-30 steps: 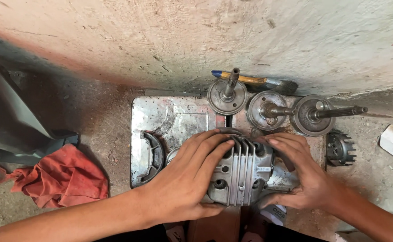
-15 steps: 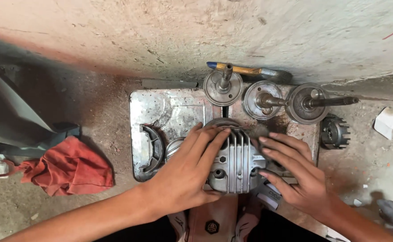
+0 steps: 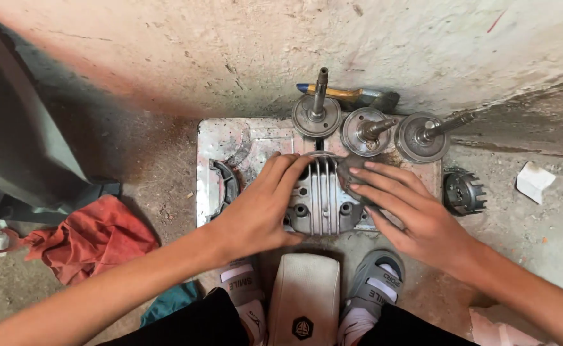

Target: Sanding and cleaning an engine cylinder head with an abrasive pad.

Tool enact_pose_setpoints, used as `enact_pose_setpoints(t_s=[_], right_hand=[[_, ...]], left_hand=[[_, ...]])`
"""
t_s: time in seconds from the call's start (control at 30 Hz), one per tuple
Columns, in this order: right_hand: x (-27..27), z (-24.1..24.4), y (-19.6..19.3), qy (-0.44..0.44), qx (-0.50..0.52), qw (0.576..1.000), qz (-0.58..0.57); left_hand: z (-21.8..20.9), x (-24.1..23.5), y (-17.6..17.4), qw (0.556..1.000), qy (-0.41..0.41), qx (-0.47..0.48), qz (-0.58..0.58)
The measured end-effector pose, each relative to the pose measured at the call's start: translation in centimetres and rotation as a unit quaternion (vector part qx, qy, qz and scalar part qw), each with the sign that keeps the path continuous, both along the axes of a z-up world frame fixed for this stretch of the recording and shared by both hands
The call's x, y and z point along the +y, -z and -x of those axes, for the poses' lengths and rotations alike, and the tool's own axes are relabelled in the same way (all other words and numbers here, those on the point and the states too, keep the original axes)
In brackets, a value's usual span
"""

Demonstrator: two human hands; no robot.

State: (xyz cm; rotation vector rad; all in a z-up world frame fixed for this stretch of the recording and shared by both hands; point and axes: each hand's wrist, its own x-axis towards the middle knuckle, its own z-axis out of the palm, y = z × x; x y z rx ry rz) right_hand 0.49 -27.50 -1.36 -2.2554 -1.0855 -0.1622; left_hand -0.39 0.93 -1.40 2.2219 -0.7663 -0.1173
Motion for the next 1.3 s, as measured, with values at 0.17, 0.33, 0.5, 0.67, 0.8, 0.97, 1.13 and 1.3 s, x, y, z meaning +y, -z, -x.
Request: enact_pose_setpoints(t_s=[0.17, 0.33, 0.5, 0.67, 0.8, 0.97, 1.13, 1.3], right_hand=[[0.2, -0.2, -1.6, -0.014, -0.04, 0.998, 0.038], [0.8, -0.7, -2.2, -0.023, -0.008, 0.999, 0.034], [0.1, -0.6, -1.1, -0.098, -0.129, 0.985, 0.057], [0.1, -0.9, -1.4, -0.19, -0.151, 0.968, 0.065], [-0.6, -3.1, 0.3, -0.221, -0.183, 0.957, 0.039], [-0.6, -2.3, 3.3, -0.205, -0.196, 0.959, 0.008], [0.1, -0.8, -0.2, -0.234, -0.14, 0.961, 0.052], [-0.6, -1.1, 0.9, -0.14, -0.098, 0.985, 0.022]], left_hand=[[0.2, -0.2, -0.1, 0.999, 0.005, -0.045, -0.024], [0.1, 0.0, 0.0, 0.998, 0.009, -0.04, -0.041], [-0.3, 0.0, 0.1, 0.995, 0.028, -0.067, -0.066], [-0.3, -0.9, -0.3, 0.993, 0.025, -0.093, -0.071], [-0.6, -0.6, -0.3, 0.99, 0.032, -0.098, -0.094], [-0.4, -0.4, -0.2, 0.993, 0.031, -0.079, -0.082], [-0.2, -0.2, -0.9, 0.998, 0.003, -0.024, -0.065], [-0.5, -0.4, -0.7, 0.998, 0.019, -0.036, -0.057]])
